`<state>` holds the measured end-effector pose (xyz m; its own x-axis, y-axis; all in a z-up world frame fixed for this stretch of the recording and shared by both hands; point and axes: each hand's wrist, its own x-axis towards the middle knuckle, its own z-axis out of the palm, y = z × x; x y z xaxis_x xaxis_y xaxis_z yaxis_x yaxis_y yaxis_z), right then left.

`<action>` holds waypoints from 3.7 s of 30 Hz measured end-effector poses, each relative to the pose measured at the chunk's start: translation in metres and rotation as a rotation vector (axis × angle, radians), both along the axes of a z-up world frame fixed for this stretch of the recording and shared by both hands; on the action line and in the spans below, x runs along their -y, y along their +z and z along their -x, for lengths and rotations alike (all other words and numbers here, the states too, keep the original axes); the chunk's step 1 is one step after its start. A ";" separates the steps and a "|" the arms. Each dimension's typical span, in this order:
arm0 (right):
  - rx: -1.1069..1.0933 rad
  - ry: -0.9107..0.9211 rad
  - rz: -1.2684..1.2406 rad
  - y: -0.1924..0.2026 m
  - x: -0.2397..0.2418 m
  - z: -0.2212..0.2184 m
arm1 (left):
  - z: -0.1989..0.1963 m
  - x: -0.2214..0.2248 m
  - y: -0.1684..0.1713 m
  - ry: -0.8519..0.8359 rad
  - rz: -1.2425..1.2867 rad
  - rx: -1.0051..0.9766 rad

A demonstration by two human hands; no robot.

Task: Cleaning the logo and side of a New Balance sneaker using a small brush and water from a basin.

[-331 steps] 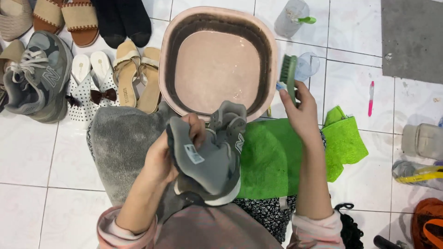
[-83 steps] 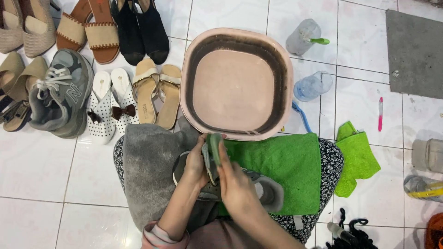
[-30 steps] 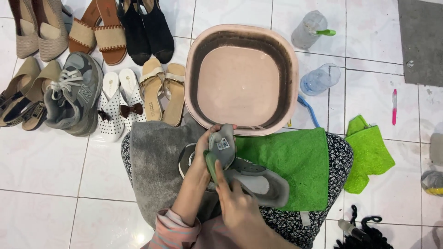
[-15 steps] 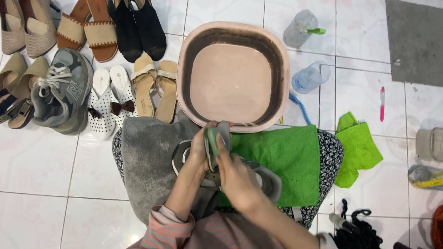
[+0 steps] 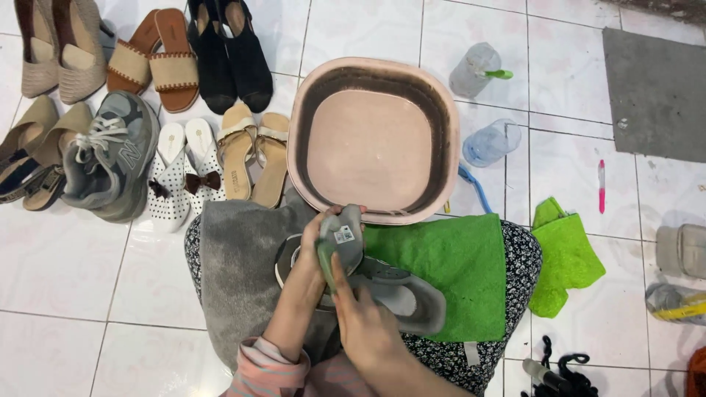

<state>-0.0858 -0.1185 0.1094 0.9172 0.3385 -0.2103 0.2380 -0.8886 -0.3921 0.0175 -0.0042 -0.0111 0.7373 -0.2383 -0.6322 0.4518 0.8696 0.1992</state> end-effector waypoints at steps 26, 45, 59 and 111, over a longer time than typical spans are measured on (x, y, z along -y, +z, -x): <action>-0.085 0.001 -0.053 0.068 -0.002 -0.004 | -0.001 0.007 0.022 -0.060 -0.171 -0.135; -0.085 -0.074 -0.245 0.024 0.007 -0.021 | 0.004 0.007 0.037 -0.009 -0.118 -0.143; -0.142 -0.305 -0.333 -0.055 0.108 -0.213 | 0.004 -0.001 0.046 -0.108 0.195 0.117; 0.014 -0.109 0.039 0.003 0.017 -0.016 | 0.045 -0.018 0.070 0.033 -0.090 -0.037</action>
<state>-0.0702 -0.1356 0.1123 0.9512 0.2282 -0.2078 0.1443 -0.9240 -0.3540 -0.0280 0.0140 0.0591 0.7197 -0.1552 -0.6767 0.4318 0.8633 0.2614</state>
